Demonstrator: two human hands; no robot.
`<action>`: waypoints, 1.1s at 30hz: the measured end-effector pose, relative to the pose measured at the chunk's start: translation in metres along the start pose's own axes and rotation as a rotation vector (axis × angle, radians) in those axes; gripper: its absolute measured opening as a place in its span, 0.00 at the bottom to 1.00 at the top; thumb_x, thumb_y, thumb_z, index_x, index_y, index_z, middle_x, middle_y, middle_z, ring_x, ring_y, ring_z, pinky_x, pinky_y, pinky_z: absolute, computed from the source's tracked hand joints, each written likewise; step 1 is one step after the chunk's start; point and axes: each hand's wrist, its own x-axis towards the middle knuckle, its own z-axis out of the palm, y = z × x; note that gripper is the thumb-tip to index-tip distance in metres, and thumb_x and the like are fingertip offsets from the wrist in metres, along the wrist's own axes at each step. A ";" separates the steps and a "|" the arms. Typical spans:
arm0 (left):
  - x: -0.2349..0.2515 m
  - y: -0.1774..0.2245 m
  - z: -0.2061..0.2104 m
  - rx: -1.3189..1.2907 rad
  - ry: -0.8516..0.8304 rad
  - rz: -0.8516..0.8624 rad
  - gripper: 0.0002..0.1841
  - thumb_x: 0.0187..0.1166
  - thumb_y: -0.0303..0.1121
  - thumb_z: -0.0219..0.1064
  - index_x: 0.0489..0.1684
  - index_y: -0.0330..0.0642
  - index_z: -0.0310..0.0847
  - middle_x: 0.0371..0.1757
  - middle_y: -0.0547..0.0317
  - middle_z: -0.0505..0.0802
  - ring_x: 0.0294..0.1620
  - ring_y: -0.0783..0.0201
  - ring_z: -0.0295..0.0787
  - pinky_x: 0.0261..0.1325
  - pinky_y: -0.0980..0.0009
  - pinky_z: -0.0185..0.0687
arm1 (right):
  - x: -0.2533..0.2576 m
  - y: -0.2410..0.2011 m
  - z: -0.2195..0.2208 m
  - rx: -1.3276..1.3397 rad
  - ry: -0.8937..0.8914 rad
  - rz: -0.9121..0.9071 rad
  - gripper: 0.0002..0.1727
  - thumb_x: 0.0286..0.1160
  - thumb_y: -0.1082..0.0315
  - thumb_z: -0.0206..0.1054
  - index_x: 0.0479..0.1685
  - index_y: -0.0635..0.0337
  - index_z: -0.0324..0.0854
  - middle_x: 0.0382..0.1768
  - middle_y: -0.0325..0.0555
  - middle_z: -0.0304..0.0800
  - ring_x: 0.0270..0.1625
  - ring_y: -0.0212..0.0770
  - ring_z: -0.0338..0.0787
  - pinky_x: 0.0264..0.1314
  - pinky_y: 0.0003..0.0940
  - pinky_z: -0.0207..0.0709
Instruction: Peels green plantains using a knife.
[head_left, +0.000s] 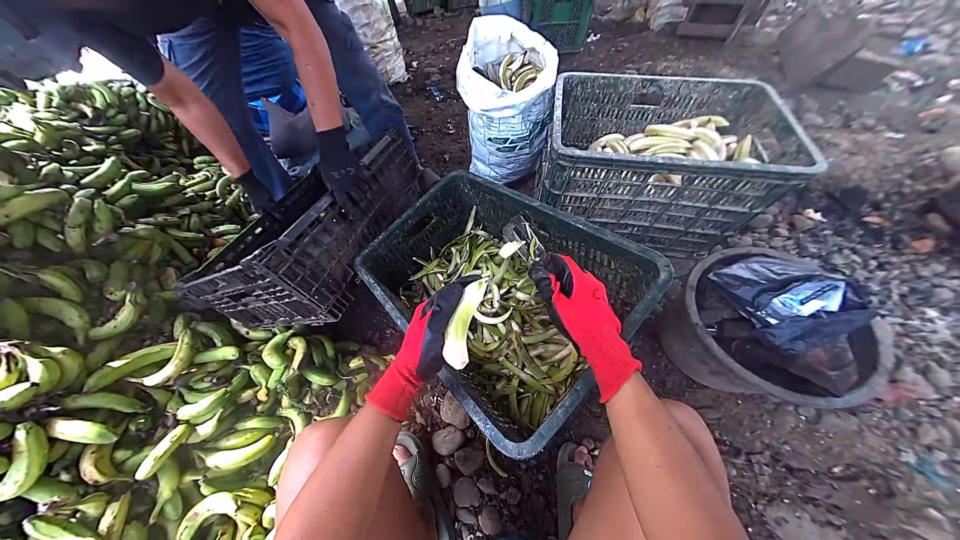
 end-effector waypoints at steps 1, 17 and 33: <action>0.002 0.001 -0.002 0.038 0.020 0.001 0.22 0.92 0.37 0.43 0.71 0.43 0.80 0.50 0.61 0.91 0.46 0.72 0.88 0.54 0.73 0.85 | -0.002 -0.002 0.000 0.051 -0.014 0.005 0.28 0.91 0.48 0.54 0.83 0.51 0.71 0.59 0.65 0.89 0.63 0.67 0.88 0.63 0.72 0.76; 0.162 0.170 0.068 0.276 -0.091 -0.116 0.30 0.91 0.60 0.37 0.64 0.45 0.71 0.36 0.59 0.88 0.30 0.68 0.86 0.35 0.71 0.84 | -0.012 0.012 0.017 0.886 -0.543 0.228 0.26 0.93 0.49 0.53 0.74 0.61 0.68 0.29 0.35 0.76 0.24 0.27 0.78 0.31 0.23 0.78; -0.172 -0.048 -0.257 0.845 0.834 -0.605 0.28 0.94 0.48 0.46 0.78 0.35 0.73 0.67 0.30 0.86 0.64 0.37 0.87 0.68 0.37 0.78 | -0.062 0.007 -0.084 0.746 -0.325 0.222 0.16 0.94 0.65 0.48 0.57 0.66 0.77 0.28 0.38 0.85 0.24 0.28 0.84 0.26 0.22 0.82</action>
